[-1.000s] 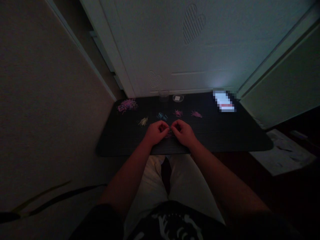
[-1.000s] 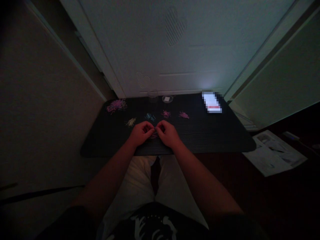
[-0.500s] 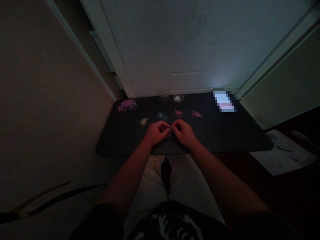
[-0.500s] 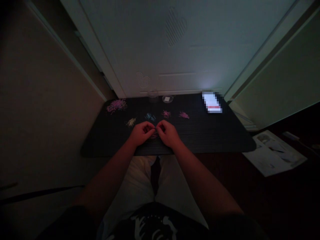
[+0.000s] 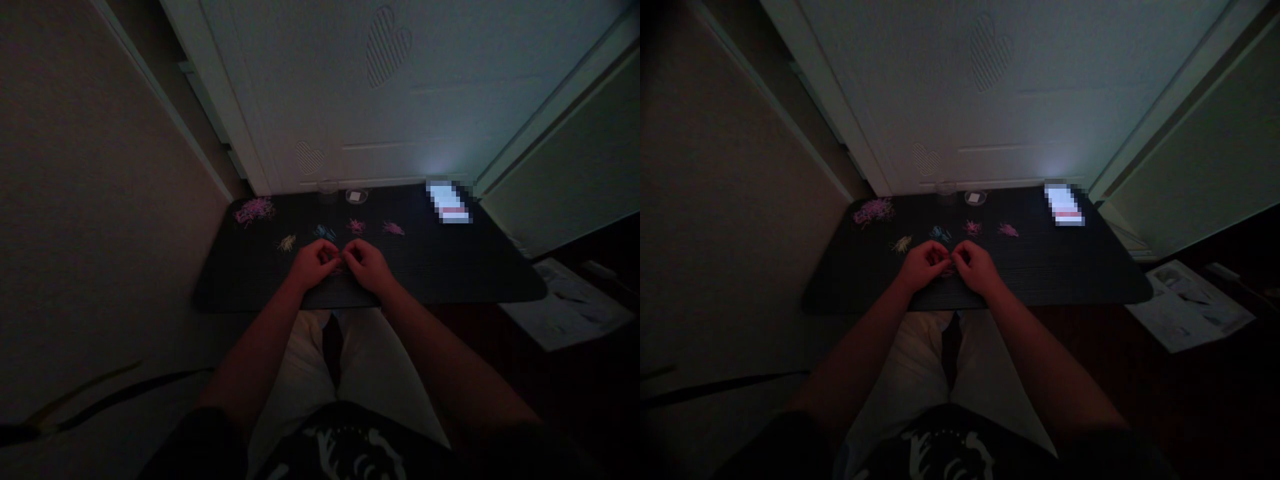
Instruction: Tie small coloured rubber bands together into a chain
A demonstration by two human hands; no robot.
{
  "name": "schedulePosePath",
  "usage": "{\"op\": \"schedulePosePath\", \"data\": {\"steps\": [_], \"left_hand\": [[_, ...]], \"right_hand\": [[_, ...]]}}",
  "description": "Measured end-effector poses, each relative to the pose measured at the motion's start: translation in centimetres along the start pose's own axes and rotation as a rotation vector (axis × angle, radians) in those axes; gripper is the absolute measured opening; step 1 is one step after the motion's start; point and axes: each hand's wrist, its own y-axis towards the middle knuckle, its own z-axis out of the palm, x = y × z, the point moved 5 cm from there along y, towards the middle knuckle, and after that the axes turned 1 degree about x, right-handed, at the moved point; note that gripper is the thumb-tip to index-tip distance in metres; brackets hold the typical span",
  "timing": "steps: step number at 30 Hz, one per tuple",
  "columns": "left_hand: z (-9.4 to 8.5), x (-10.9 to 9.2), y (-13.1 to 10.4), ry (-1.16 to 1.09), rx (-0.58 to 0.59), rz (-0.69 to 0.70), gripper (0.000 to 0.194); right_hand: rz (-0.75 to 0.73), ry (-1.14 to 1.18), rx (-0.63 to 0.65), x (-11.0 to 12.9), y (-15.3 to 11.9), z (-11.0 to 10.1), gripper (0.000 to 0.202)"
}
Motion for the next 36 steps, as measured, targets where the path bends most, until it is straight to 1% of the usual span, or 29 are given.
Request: {"op": "schedulePosePath", "data": {"steps": [5,14,21,27,31,34,36], "left_hand": [[0.09,0.06,0.04,-0.029,0.018,0.008,0.025],[0.03,0.08,0.03,-0.023,-0.012,0.000,0.019],[0.11,0.27,0.01,-0.056,-0.008,0.025,0.027],[-0.10,0.13,-0.03,-0.032,-0.038,0.016,0.021],[-0.17,0.10,-0.05,-0.026,-0.050,0.006,0.021],[-0.13,0.15,-0.04,-0.027,-0.047,-0.004,0.021],[-0.07,0.18,-0.04,-0.033,-0.039,-0.010,0.021]], "right_hand": [[0.006,-0.018,-0.003,-0.06,0.02,0.00,0.010],[0.000,-0.004,-0.006,0.09,-0.03,-0.06,0.011],[0.016,0.015,0.000,-0.30,0.02,0.12,0.011],[0.015,-0.006,-0.001,-0.15,0.02,0.06,0.012],[0.011,0.009,-0.004,-0.03,-0.01,-0.01,0.012],[0.003,0.045,0.007,-0.11,-0.02,0.08,0.011],[-0.005,0.056,0.022,-0.17,-0.04,0.18,0.014]]}}
